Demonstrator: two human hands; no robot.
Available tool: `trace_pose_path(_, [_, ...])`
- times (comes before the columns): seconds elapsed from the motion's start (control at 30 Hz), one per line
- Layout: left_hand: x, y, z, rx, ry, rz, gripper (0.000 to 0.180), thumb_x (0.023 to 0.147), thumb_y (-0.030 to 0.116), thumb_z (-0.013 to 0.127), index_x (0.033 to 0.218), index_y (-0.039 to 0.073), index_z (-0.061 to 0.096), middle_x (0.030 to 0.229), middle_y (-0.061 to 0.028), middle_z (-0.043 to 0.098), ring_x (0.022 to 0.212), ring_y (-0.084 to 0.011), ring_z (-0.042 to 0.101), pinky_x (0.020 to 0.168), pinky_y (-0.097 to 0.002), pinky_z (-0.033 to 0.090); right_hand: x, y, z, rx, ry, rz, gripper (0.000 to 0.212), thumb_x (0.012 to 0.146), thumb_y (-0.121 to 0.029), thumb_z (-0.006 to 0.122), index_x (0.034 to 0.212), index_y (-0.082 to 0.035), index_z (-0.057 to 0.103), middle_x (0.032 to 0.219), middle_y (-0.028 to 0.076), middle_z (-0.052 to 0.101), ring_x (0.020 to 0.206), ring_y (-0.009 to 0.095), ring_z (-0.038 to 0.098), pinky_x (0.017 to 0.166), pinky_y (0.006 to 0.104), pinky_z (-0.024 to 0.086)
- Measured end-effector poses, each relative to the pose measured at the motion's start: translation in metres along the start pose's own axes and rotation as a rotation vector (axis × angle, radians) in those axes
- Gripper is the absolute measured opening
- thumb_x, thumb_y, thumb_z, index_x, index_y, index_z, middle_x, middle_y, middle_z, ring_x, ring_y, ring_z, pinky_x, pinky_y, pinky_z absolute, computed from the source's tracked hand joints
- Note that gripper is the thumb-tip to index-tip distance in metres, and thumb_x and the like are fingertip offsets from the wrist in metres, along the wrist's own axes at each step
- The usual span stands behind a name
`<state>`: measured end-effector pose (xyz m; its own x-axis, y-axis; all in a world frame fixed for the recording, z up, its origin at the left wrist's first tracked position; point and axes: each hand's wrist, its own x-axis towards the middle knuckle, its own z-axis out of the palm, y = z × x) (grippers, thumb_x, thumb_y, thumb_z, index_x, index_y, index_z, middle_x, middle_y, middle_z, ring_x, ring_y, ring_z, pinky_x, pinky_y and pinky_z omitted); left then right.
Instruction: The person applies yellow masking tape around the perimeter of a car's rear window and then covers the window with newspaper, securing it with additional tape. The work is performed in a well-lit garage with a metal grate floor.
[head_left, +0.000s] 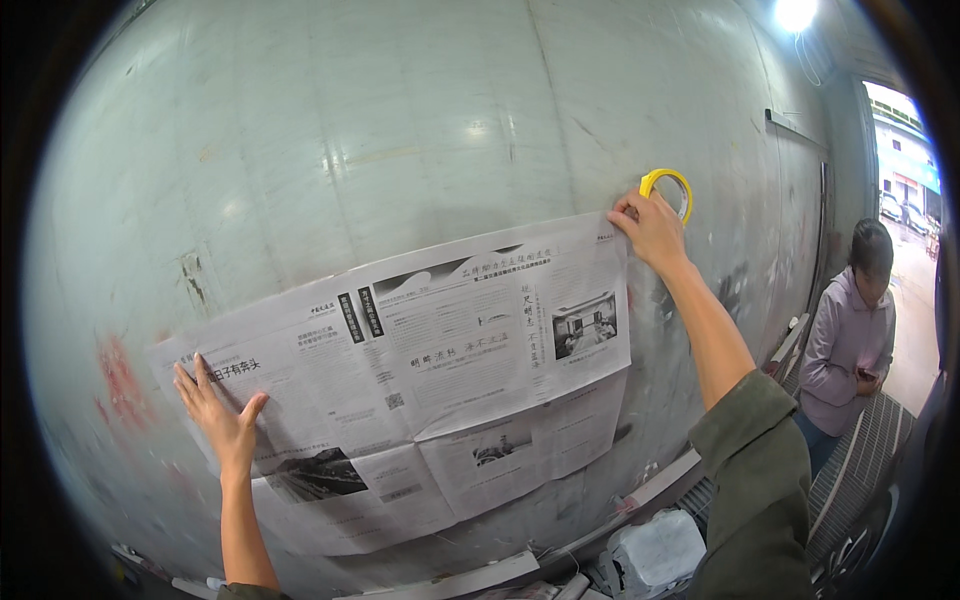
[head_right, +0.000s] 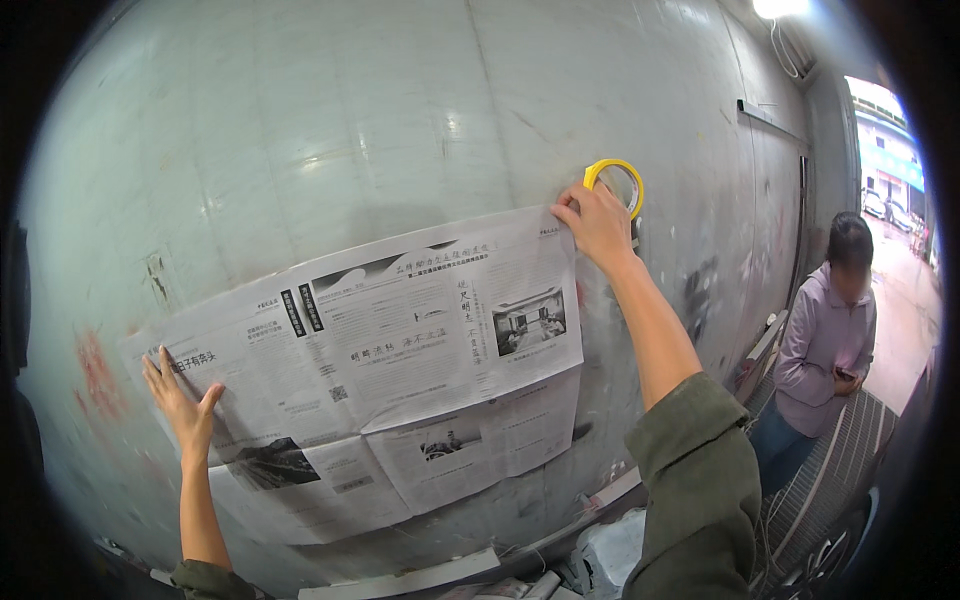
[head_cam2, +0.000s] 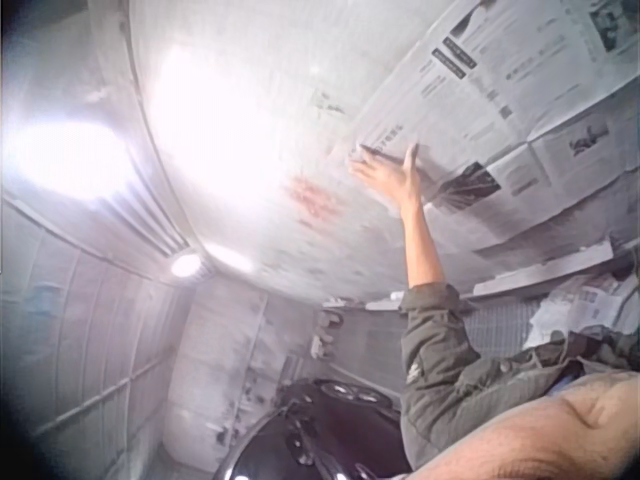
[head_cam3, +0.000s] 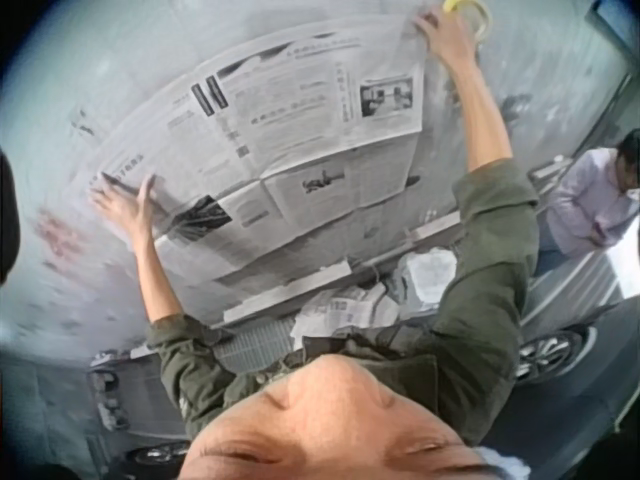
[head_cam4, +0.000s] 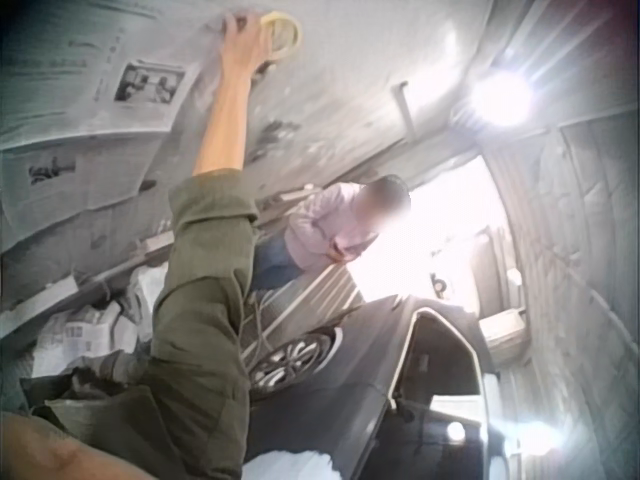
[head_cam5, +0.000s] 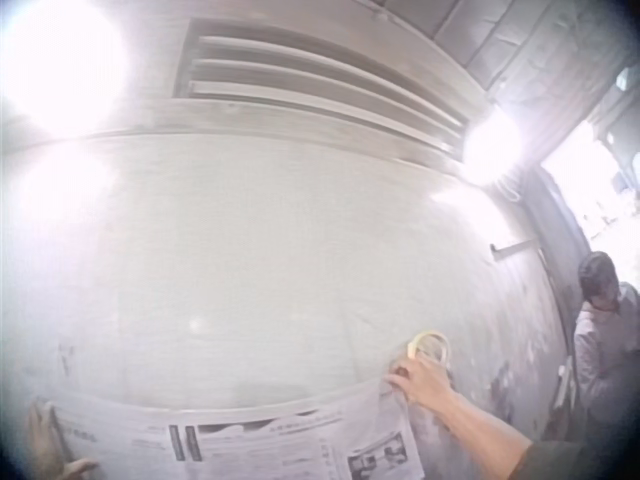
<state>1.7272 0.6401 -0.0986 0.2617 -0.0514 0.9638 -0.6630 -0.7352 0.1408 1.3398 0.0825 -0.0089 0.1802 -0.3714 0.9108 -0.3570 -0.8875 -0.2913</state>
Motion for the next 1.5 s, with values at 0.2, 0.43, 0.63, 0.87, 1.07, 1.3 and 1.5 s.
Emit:
trace_pose_path(0.2, [0.0,-0.003,0.001,0.018,-0.015,0.008,0.128,0.068,0.052,0.093,0.169,0.017,0.023,0.176,-0.0214,0.011,0.161,-0.0467,0.011,0.128,-0.06,0.019,0.002,0.01,0.004,0.054,-0.006,0.014,0.023,0.091,-0.03,0.08,0.095,-0.009,0.073,0.093,0.008,0.066,0.092,0.027,0.065,0.082,0.0414,0.051])
trace_pose_path(0.43, [0.002,0.002,-0.006,0.035,-0.054,-0.025,0.127,0.07,0.051,0.093,0.17,0.017,0.023,0.176,-0.0236,0.011,0.161,-0.0475,0.011,0.128,-0.0597,0.02,0.013,0.03,0.011,0.168,-0.063,0.012,0.023,0.091,-0.031,0.08,0.096,-0.01,0.074,0.093,0.009,0.068,0.092,0.027,0.066,0.082,0.0406,0.052])
trace_pose_path(0.63, [0.003,0.008,-0.005,0.026,-0.08,-0.043,0.127,0.07,0.048,0.094,0.17,0.018,0.021,0.176,-0.023,0.01,0.161,-0.0475,0.011,0.128,-0.0595,0.021,0.015,0.043,0.007,-0.088,0.235,0.277,0.024,0.091,-0.031,0.08,0.101,-0.01,0.074,0.097,0.009,0.071,0.089,0.024,0.066,0.079,0.0386,0.053])
trace_pose_path(0.87, [0.001,0.012,-0.009,0.025,-0.088,-0.09,0.131,0.067,0.052,0.095,0.17,0.017,0.021,0.176,-0.0226,0.008,0.161,-0.0495,0.01,0.123,-0.0691,0.024,-0.01,-0.132,0.015,0.931,0.298,0.056,0.028,0.105,-0.028,0.067,0.12,-0.004,0.067,0.081,0.0,0.063,0.069,0.008,0.057,0.06,0.0244,0.044])
trace_pose_path(1.07, [0.002,0.015,-0.018,0.044,-0.099,-0.102,0.132,0.064,0.054,0.095,0.169,0.016,0.024,0.176,-0.0254,0.007,0.16,-0.0515,0.009,0.119,-0.075,0.025,-0.062,-0.305,0.023,1.628,-0.877,0.142,0.054,0.111,-0.034,0.044,0.156,-0.005,0.04,0.067,0.0,0.052,0.049,0.006,0.038,0.044,0.0209,0.029])
trace_pose_path(1.3, [0.005,0.047,-0.034,0.013,-0.11,-0.142,0.119,0.067,0.044,0.097,0.163,0.011,0.036,0.171,-0.0263,0.021,0.158,-0.048,0.019,0.125,-0.0571,0.028,-0.058,-0.319,0.134,1.784,-1.332,0.051,0.062,0.1,-0.021,0.052,0.157,-0.004,0.037,0.073,0.009,0.064,0.048,0.007,0.044,0.045,0.0233,0.034])
trace_pose_path(1.5, [0.018,0.091,-0.046,-0.628,-0.272,-0.288,0.034,0.091,0.029,0.082,0.115,0.004,0.079,0.111,-0.0142,0.069,0.097,-0.0239,0.068,0.088,-0.0367,0.055,-0.058,-0.32,0.133,1.781,-1.317,0.065,0.071,0.097,-0.018,0.066,0.158,-0.002,0.035,0.079,0.013,0.071,0.051,0.008,0.048,0.049,0.0238,0.037])
